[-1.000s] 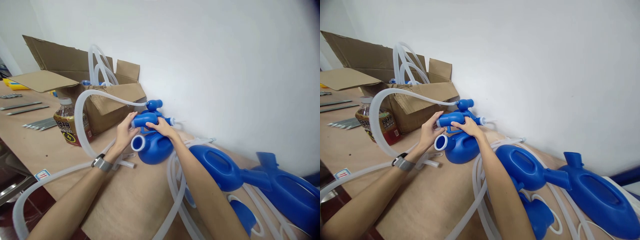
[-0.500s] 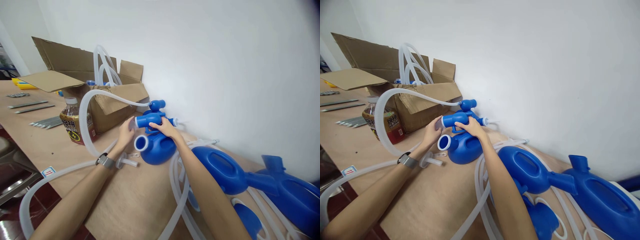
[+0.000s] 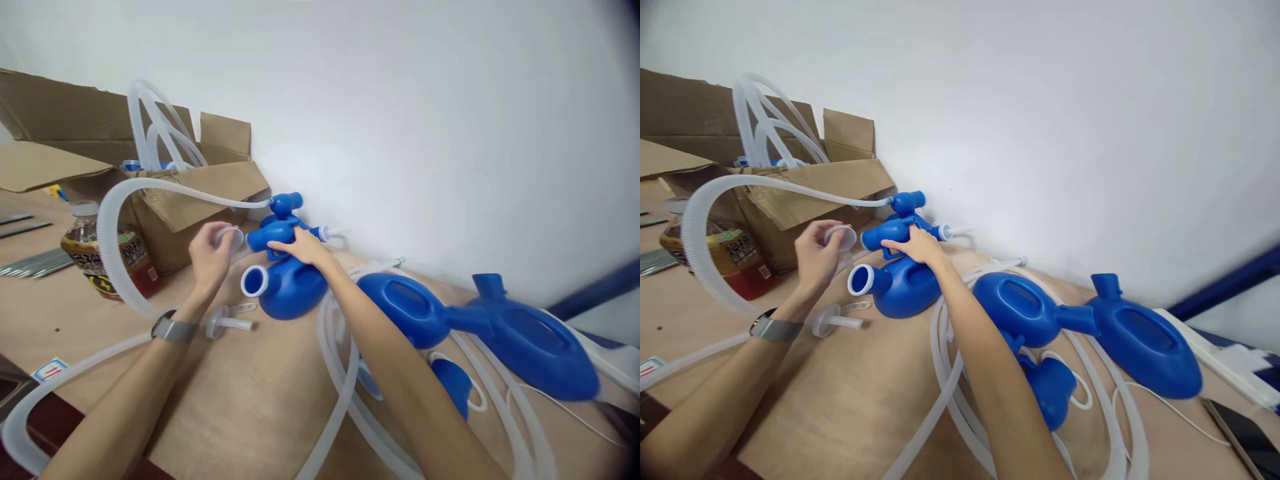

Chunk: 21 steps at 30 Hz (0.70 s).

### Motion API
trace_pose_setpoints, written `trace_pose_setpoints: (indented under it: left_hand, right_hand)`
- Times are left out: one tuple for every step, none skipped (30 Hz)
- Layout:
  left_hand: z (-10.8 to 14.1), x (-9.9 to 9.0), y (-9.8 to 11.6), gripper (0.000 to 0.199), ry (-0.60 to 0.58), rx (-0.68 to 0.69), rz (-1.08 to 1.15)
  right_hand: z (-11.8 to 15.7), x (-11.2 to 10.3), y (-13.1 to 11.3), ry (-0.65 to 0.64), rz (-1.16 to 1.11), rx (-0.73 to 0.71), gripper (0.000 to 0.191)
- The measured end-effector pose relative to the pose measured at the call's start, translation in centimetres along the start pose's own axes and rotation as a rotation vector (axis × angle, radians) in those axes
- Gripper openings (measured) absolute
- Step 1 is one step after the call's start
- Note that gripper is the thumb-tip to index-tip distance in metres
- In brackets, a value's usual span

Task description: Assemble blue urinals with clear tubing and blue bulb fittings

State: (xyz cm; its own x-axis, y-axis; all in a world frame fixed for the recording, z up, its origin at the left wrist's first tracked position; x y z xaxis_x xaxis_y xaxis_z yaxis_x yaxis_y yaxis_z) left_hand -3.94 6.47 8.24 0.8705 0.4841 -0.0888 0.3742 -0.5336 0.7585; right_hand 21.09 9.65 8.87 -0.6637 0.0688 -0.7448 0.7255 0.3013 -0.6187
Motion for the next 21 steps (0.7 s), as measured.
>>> trace_pose_setpoints:
  left_hand:
    - [0.2,-1.0,2.2,0.018,0.071,0.073,0.006]
    - [0.6,-2.0,4.6,0.018,0.143,0.161,0.001]
    - [1.2,-3.0,7.1,0.017,0.206,0.244,-0.002]
    - [2.0,-3.8,9.6,0.016,0.254,0.319,0.003]
    - [2.7,-4.0,11.9,0.015,0.231,0.374,-0.013]
    - [3.5,-4.2,14.0,0.013,0.209,0.420,-0.009]
    - [4.5,-4.2,16.0,0.011,0.171,0.468,0.016]
    - [5.4,-2.9,17.6,0.010,0.009,0.491,0.021]
    - [6.6,-1.0,18.6,0.010,-0.205,0.492,0.014]
    - [8.1,1.2,19.1,0.012,-0.441,0.465,0.001]
    - [10.0,3.5,18.8,0.014,-0.678,0.412,-0.021]
    - [12.1,5.5,18.1,0.017,-0.880,0.344,-0.043]
    - [13.9,7.1,17.0,0.019,-1.033,0.260,-0.063]
    - [15.5,8.5,15.7,0.020,-1.141,0.160,-0.078]
    - [16.7,9.6,14.2,0.019,-1.205,0.046,-0.081]
    - [17.6,10.6,12.7,0.019,-1.245,-0.082,-0.073]
    - [18.4,11.4,11.4,0.021,-1.265,-0.199,-0.049]
    - [18.9,12.1,10.4,0.026,-1.273,-0.294,-0.007]
    - [19.4,12.7,9.8,0.031,-1.281,-0.364,0.047]
    - [19.8,13.3,9.5,0.035,-1.290,-0.400,0.108]
    - [20.1,13.7,9.6,0.038,-1.297,-0.405,0.169]
  right_hand:
    - [0.0,0.1,0.0,-0.016,0.026,0.010,0.086]
    - [0.0,0.0,0.1,-0.023,0.064,0.026,0.089]
    - [-0.1,0.0,0.2,-0.031,0.106,0.041,0.092]
    - [-0.2,0.1,0.2,-0.048,0.140,0.048,0.096]
    - [-0.4,0.3,0.2,-0.074,0.172,0.050,0.099]
    - [-0.5,0.5,0.2,-0.105,0.202,0.051,0.102]
    - [-0.6,0.8,0.3,-0.137,0.225,0.051,0.103]
    - [-0.8,1.0,0.3,-0.164,0.241,0.051,0.102]
    - [-0.9,1.1,0.4,-0.185,0.250,0.052,0.101]
    - [-0.9,1.2,0.4,-0.199,0.254,0.054,0.100]
    - [-1.0,1.3,0.4,-0.208,0.254,0.056,0.099]
    - [-1.0,1.3,0.4,-0.212,0.252,0.060,0.099]
    - [-1.0,1.2,0.3,-0.216,0.250,0.064,0.101]
    - [-0.9,1.2,0.3,-0.218,0.248,0.069,0.102]
    - [-0.9,1.2,0.3,-0.219,0.246,0.073,0.105]
    - [-0.8,1.2,0.2,-0.220,0.243,0.077,0.106]
    - [-0.8,1.2,0.2,-0.221,0.241,0.079,0.108]
    - [-0.8,1.1,0.2,-0.221,0.239,0.083,0.108]
    - [-0.7,1.1,0.2,-0.220,0.237,0.085,0.108]
    - [-0.7,1.0,0.1,-0.220,0.236,0.088,0.107]
    - [-0.7,1.0,0.1,-0.219,0.235,0.090,0.107]
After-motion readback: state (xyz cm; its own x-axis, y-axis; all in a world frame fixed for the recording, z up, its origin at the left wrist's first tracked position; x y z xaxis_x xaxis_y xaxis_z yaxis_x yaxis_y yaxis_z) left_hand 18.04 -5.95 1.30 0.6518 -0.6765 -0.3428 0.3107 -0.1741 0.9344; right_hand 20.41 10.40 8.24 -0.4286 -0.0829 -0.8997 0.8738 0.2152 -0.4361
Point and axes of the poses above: each hand's wrist, its own z-axis away from the middle knuckle, its own x-axis out of the palm, y = z × x, the point moved 9 cm from there along -z, towards the middle knuckle, and after that the axes turned 1 degree about -y, right-handed, at the moved point
